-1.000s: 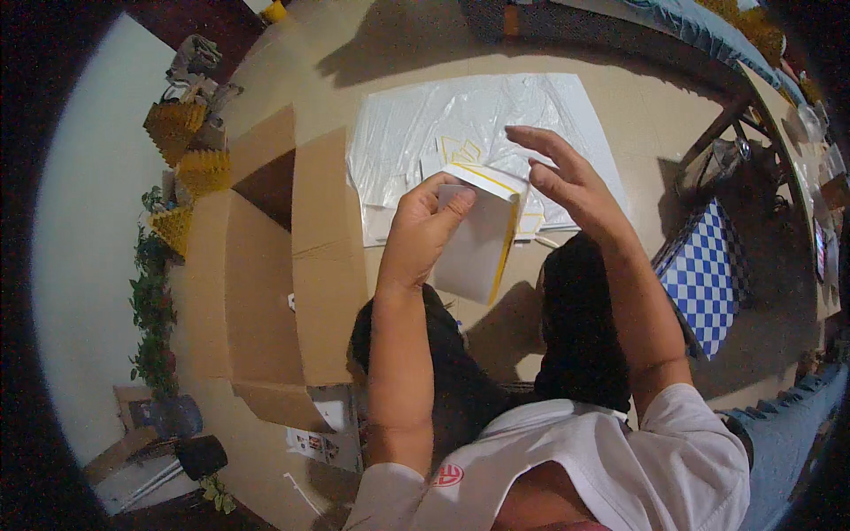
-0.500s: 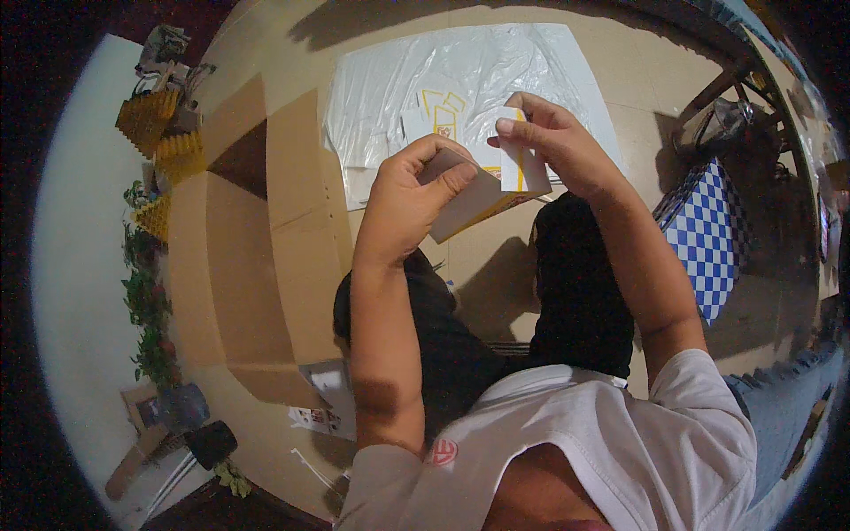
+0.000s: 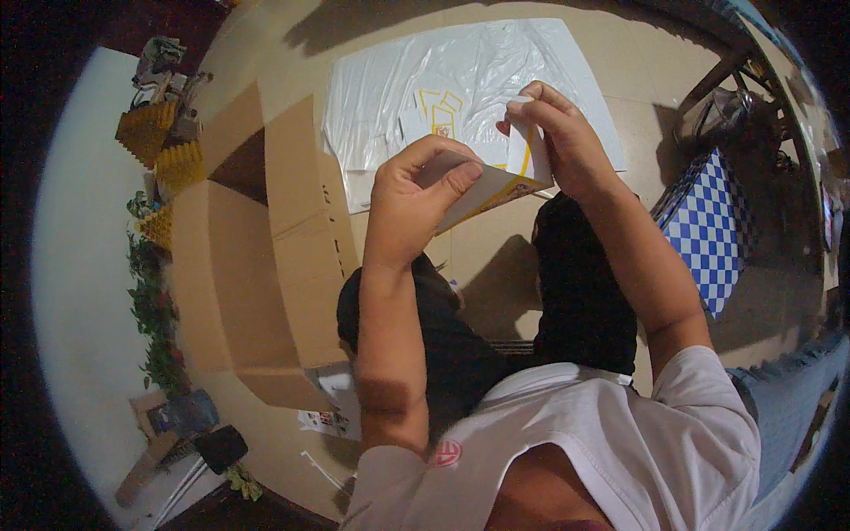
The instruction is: The person folds flat paper sheets into small rectangular boxes and secures the edges with adhesive tape. They repeatedly pick up sheets, fold them, apply tape, and place the finished boxes into a nearby cardboard box.
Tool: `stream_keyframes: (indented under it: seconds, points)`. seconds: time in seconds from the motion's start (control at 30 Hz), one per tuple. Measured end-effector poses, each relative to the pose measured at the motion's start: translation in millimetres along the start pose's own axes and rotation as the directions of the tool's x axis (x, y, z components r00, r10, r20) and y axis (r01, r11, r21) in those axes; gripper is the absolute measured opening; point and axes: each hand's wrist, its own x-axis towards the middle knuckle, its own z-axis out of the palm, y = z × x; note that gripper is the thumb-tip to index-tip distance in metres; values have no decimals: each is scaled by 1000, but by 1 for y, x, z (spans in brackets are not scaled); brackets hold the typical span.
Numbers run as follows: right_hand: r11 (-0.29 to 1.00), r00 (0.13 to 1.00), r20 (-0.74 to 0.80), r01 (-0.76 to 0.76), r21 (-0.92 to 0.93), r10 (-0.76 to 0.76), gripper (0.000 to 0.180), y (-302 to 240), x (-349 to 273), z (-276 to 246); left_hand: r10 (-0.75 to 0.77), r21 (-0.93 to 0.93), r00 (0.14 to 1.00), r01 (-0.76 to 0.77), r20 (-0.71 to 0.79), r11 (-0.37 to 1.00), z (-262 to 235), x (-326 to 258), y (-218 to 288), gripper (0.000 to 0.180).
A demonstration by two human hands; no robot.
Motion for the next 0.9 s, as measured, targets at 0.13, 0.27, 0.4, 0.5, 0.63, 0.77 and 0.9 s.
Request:
stream_keyframes:
  seconds: [0.13, 0.27, 0.4, 0.5, 0.63, 0.77, 0.9]
  points:
    - [999, 998, -61, 6, -36, -9, 15, 1, 0, -1, 59, 18, 998, -59, 0, 998, 3, -1, -1, 8]
    - [979, 998, 14, 69, -192, -68, 18, 1, -1, -1, 44, 39, 999, -44, -1, 998, 7, -2, -1, 9]
    - [903, 961, 248, 213, -373, -124, 24, -3, -4, 3, 56, 16, 998, -56, 43, 998, 9, 5, -10, 17]
    - [803, 914, 371, 343, -487, -165, 27, 1, -4, 3, -40, -112, 998, 46, 56, 993, 13, 4, -15, 29]
    - [804, 861, 470, 415, -426, -195, 32, 1, -7, 6, -199, -251, 973, 223, 117, 942, 17, 5, -20, 46]
    - [843, 868, 480, 351, -408, -129, 46, -5, -10, 7, -239, -298, 965, 262, 112, 918, 21, 6, -16, 41]
    - [892, 904, 413, 275, -359, -112, 52, -7, -14, 10, -232, -301, 968, 249, 92, 921, 22, 5, -20, 32]
